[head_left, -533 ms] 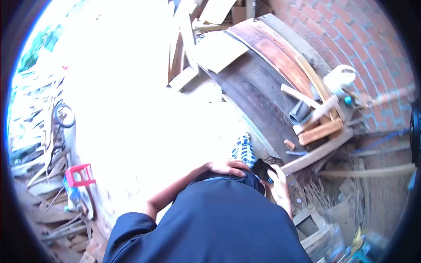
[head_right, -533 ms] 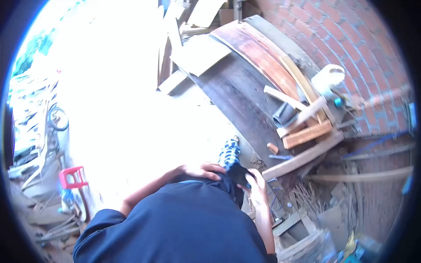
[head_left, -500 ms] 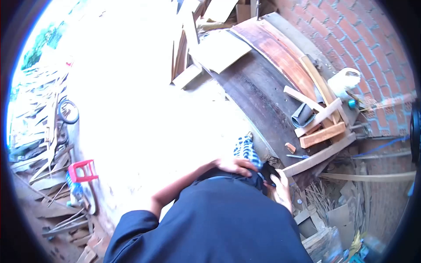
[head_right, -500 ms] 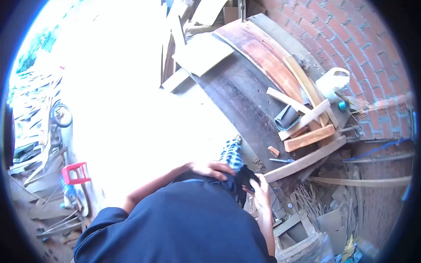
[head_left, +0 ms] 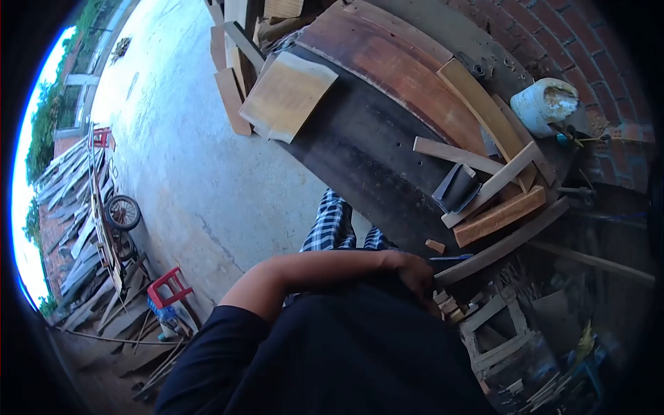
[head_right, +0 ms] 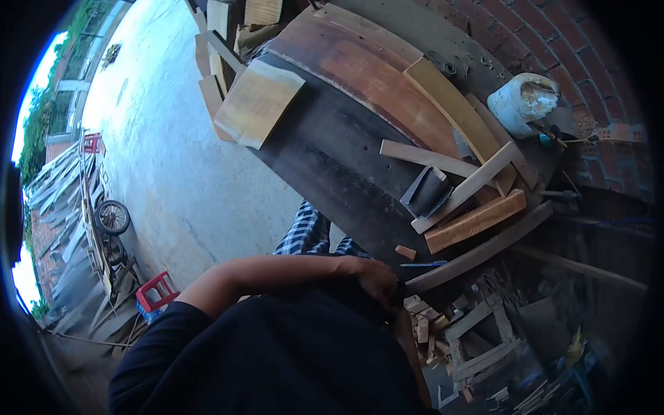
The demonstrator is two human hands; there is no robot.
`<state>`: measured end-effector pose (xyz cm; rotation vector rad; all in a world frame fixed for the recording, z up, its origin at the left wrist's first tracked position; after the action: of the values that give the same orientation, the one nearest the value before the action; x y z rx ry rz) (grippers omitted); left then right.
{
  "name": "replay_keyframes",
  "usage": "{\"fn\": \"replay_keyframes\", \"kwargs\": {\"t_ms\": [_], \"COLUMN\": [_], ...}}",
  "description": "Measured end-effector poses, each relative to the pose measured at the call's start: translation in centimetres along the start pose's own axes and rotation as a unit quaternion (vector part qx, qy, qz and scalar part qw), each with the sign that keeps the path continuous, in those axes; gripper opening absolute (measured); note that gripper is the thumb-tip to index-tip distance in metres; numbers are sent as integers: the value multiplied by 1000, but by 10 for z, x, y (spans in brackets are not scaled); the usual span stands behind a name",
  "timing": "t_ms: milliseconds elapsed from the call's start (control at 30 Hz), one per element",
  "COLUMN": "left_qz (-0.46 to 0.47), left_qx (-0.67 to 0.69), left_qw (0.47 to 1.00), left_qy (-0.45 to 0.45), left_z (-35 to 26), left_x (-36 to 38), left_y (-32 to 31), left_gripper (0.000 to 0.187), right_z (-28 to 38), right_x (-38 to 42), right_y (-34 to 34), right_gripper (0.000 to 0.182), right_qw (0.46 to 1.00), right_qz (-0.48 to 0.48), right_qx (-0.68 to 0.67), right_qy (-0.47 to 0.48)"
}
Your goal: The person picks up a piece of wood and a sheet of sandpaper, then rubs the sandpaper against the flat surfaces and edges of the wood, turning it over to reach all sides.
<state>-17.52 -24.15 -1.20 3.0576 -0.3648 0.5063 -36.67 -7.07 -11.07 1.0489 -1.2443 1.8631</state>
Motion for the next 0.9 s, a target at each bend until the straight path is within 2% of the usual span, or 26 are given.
{"fn": "replay_keyframes", "kwargs": {"t_ms": [33, 100, 133, 167, 233, 267, 333, 367, 433, 467, 500, 567, 600, 667, 800, 867, 900], "left_qz": [8, 59, 74, 84, 69, 75, -132, -136, 108, 187, 183, 275, 278, 177, 164, 125, 128], "left_qx": [-5, 21, 54, 51, 144, 133, 6, 2, -52, -75, -77, -19, -24, -73, -88, 39, 35], "left_qw": [1000, 989, 981, 981, 961, 962, 980, 979, 992, 974, 974, 955, 954, 975, 979, 987, 987], "left_qy": [-1, -134, -169, -169, -225, -226, -148, -154, -35, -108, -111, -111, -113, -114, -79, -89, -91], "left_z": [0, -14, -17, -18, -20, -14, 12, 15, 31, 41, 31, 17, 24, 39, 34, 38, 46], "left_x": [-6, -13, -8, 4, 33, 40, 50, 52, 34, 2, 8, 21, 25, 31, 96, 131, 147], "left_y": [-2, -12, -14, -13, -4, 0, 18, 21, 7, -13, -9, -18, -22, -24, 9, 26, 32], "left_gripper": [53, 46, 44, 44, 44, 44, 45, 45, 50, 53, 53, 51, 51, 50, 57, 64, 64], "right_z": [0, 1, 1, 1, 7, 16, 36, 44, 63, 70, 74, 77, 78, 74, 67, 67, 65], "right_x": [-3, -7, -10, -14, -23, -27, -29, -28, -31, -30, -31, -33, -34, -28, -13, -10, -9], "right_y": [-3, -13, -21, -30, -48, -52, -55, -56, -60, -63, -66, -79, -86, -98, -113, -121, -126], "right_gripper": [46, 46, 46, 46, 46, 46, 46, 46, 46, 46, 46, 46, 46, 46, 46, 46, 46], "right_qw": [1000, 1000, 1000, 999, 998, 998, 996, 996, 995, 995, 995, 994, 993, 992, 989, 986, 985], "right_qz": [-5, -13, -16, -20, -33, -41, -59, -66, -74, -78, -81, -89, -94, -109, -131, -144, -149], "right_qx": [-4, -12, -17, -22, -31, -29, -16, -7, 16, 27, 34, 40, 41, 43, 57, 61, 62], "right_qy": [5, 13, 17, 22, 37, 47, 59, 59, 58, 56, 54, 53, 56, 54, 47, 53, 55]}}
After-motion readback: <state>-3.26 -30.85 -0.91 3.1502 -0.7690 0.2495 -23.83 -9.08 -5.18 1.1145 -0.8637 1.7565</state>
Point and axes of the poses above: each hand's wrist, its own x-axis away from the middle knuckle, its own y-axis out of the back of the hand, z = x × y, the point moved 5 cm from there along -x, towards the middle knuckle, and after that the axes turned 15 degrees about z, right-handed, at the moved point
